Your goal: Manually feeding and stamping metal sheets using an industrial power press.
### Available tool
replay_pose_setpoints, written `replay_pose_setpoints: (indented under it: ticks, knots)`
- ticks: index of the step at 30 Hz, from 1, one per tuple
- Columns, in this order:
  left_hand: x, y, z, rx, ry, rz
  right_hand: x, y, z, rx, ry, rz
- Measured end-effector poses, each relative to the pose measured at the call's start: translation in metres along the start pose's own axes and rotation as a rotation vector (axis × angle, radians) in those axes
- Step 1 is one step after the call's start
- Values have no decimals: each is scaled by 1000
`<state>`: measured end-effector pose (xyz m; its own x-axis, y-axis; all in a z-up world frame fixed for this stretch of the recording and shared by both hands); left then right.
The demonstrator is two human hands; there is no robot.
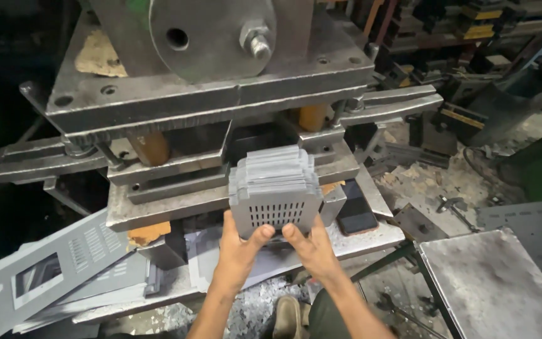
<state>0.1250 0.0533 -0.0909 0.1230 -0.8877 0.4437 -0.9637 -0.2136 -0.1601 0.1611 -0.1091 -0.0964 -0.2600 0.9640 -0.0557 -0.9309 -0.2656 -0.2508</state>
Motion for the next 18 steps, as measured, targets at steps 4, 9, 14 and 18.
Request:
replay_pose_setpoints:
  ticks: [4,9,14,18]
  knots:
    - [6,-3,-4,116,-51,16,3,-6,-20,-67,-65,-61]
    - [17,2,-30,196,-190,-3,4,-8,-9,-95,-26,-134]
    - [27,37,-37,164,-499,-81,-10,28,13,-5,32,-184]
    - [37,77,1,-29,-613,-35,-49,120,-30,34,86,-277]
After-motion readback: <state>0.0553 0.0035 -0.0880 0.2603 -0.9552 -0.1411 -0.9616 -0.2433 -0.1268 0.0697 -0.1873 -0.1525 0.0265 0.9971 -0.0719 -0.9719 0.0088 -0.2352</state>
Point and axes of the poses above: each hand's wrist, its own y-axis away from the middle knuckle, its own x-axis out of the palm, z = x × y, the point moved 5 cm from there along -y, towards the middle knuckle, and after that the axes turned 10 degrees about y, right-handed, at the moved point
